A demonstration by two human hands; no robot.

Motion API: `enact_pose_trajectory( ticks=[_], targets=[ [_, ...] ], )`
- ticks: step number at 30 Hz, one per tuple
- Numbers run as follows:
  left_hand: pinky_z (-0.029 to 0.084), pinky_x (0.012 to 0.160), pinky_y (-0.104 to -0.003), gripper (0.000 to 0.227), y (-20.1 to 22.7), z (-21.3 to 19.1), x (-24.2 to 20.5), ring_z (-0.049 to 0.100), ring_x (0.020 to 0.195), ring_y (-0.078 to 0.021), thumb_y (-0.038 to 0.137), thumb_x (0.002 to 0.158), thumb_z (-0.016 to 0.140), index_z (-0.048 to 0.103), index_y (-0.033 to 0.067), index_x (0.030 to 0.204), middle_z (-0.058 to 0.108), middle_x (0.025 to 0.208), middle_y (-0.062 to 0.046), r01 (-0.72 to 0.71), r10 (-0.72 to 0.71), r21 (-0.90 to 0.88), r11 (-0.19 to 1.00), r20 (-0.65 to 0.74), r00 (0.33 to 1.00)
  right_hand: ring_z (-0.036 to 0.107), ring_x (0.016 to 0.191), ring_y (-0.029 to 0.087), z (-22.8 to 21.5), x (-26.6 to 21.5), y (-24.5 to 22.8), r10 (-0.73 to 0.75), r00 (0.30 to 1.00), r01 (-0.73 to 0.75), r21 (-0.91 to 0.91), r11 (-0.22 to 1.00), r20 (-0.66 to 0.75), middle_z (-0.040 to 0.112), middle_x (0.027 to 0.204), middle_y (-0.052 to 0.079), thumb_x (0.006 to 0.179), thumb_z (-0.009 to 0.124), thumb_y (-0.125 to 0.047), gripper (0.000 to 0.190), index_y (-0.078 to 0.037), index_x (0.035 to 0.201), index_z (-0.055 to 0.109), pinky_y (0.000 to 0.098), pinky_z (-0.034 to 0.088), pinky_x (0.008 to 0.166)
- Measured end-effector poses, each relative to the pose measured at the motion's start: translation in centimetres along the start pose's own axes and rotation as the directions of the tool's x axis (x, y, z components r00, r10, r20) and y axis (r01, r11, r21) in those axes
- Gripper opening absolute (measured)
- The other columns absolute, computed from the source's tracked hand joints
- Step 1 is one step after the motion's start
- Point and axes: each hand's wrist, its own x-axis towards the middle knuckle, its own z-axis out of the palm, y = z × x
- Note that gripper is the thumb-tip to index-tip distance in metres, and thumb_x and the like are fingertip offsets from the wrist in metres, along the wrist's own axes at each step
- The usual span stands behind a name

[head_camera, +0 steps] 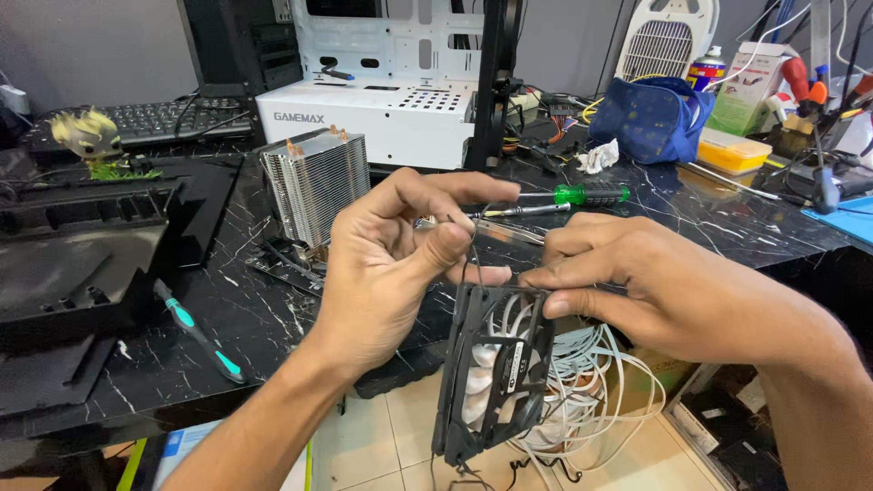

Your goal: The person attaches a fan to a CPU cooler using rubber bands and then places the cooler onto a motherboard. The person secures the cooler by threading a rubber band around the mounting brackets and connects the fan's power cable to the motherboard.

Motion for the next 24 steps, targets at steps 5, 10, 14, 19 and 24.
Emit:
enact_pose_trajectory(
  ticks=[5, 10, 14, 19, 24],
  targets=[
    [0.082, 0.087, -0.046, 0.022, 0.3, 0.9, -0.1, 0.084, 0.108, -0.0288, 0.03, 0.108, 0.077, 0.066, 0.01, 0.107, 0.077, 0.14, -0.03, -0.008, 0.01, 0.016, 1.0, -0.065, 0.998, 0.069, 0.088, 0.019, 0.0, 0.0, -0.2, -0.003, 1.0, 0.003, -0.015, 1.0, -0.026, 0.081, 0.093, -0.003, 0.109, 0.067, -0.045, 0.036, -0.023, 0.117, 0.095, 0.0386, 0.056, 0.076],
    [0.082, 0.089, -0.047, 0.016, -0.1, 1.3, -0.4, 0.084, 0.097, -0.0288, 0.022, 0.108, 0.077, 0.071, 0.0068, 0.106, 0.062, 0.142, -0.018, -0.011, 0.01, -0.005, 1.0, -0.155, 0.988, 0.065, 0.08, 0.02, 0.3, -0.3, 0.1, 0.021, 0.999, -0.022, -0.043, 0.999, -0.039, 0.071, 0.084, 0.0, 0.11, 0.065, -0.048, 0.04, -0.022, 0.117, 0.094, 0.0391, 0.051, 0.072],
    [0.083, 0.086, -0.047, 0.021, -0.2, 1.3, -0.4, 0.079, 0.097, -0.0221, 0.027, 0.107, 0.077, 0.069, 0.0083, 0.108, 0.061, 0.121, -0.009, -0.017, 0.02, 0.018, 1.0, -0.163, 0.986, 0.061, 0.078, 0.018, 0.6, -0.5, -0.1, -0.009, 0.999, 0.008, -0.012, 1.0, -0.045, 0.068, 0.082, -0.002, 0.111, 0.065, -0.047, 0.039, -0.019, 0.11, 0.092, 0.0367, 0.052, 0.072],
    [0.082, 0.085, -0.043, 0.015, 0.6, 0.8, 0.2, 0.08, 0.102, -0.0235, 0.013, 0.107, 0.077, 0.069, 0.0002, 0.11, 0.075, 0.112, -0.017, 0.037, -0.035, 0.013, 0.999, -0.141, 0.989, 0.07, 0.075, 0.018, 0.5, -0.3, -0.7, 0.089, 0.994, -0.09, -0.015, 0.996, -0.057, 0.074, 0.086, -0.002, 0.111, 0.065, -0.048, 0.042, -0.022, 0.126, 0.095, 0.0373, 0.053, 0.07],
    [0.079, 0.083, -0.029, 0.035, 5.4, 1.6, 1.1, 0.089, 0.082, -0.018, 0.026, 0.086, 0.088, 0.078, 0.0098, 0.116, 0.093, 0.106, -0.013, 0.335, -0.276, 0.322, 0.886, -0.215, 0.937, 0.083, 0.109, 0.029, 1.2, -1.2, -0.1, 0.245, 0.958, -0.264, -0.121, 0.957, -0.151, 0.089, 0.116, 0.004, 0.107, 0.067, -0.053, 0.05, -0.024, 0.141, 0.089, 0.0462, 0.061, 0.094]
  ],
)
